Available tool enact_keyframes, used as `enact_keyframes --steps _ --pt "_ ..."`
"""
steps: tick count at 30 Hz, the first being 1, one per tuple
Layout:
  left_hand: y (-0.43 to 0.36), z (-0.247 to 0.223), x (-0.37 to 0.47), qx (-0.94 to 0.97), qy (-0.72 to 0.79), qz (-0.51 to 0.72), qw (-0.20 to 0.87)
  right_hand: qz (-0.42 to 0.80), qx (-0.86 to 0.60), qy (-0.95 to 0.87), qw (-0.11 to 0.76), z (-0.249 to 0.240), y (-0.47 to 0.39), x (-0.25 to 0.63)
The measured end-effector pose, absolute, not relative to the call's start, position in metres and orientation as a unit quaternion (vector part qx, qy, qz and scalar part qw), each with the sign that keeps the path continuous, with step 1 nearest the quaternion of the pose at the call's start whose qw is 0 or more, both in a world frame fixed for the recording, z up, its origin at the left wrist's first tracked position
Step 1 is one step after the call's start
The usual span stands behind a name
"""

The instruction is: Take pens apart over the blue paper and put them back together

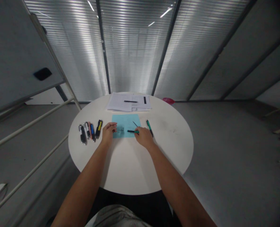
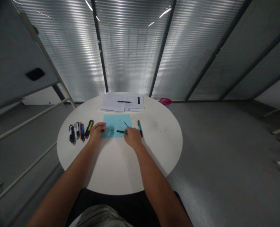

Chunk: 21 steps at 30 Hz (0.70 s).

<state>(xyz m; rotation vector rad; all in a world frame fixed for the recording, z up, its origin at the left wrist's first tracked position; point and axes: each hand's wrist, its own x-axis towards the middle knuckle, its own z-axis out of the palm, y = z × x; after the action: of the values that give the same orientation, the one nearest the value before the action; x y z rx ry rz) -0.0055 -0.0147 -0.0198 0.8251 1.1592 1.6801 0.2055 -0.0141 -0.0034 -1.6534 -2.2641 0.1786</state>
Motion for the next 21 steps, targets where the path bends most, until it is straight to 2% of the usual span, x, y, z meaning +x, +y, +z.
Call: enact_keyframes --steps 16,21 --pt "-0.0148 -0.0211 -0.0061 0.342 0.466 0.681 0.449 0.032 -0.581 -0.800 0.145 -0.0025 -0.0110 0.2007" --pt "-0.0143 -0.0212 -0.0058 0.344 0.467 0.680 0.449 0.052 -0.561 -0.809 0.168 -0.0029 -0.0104 0.2007"
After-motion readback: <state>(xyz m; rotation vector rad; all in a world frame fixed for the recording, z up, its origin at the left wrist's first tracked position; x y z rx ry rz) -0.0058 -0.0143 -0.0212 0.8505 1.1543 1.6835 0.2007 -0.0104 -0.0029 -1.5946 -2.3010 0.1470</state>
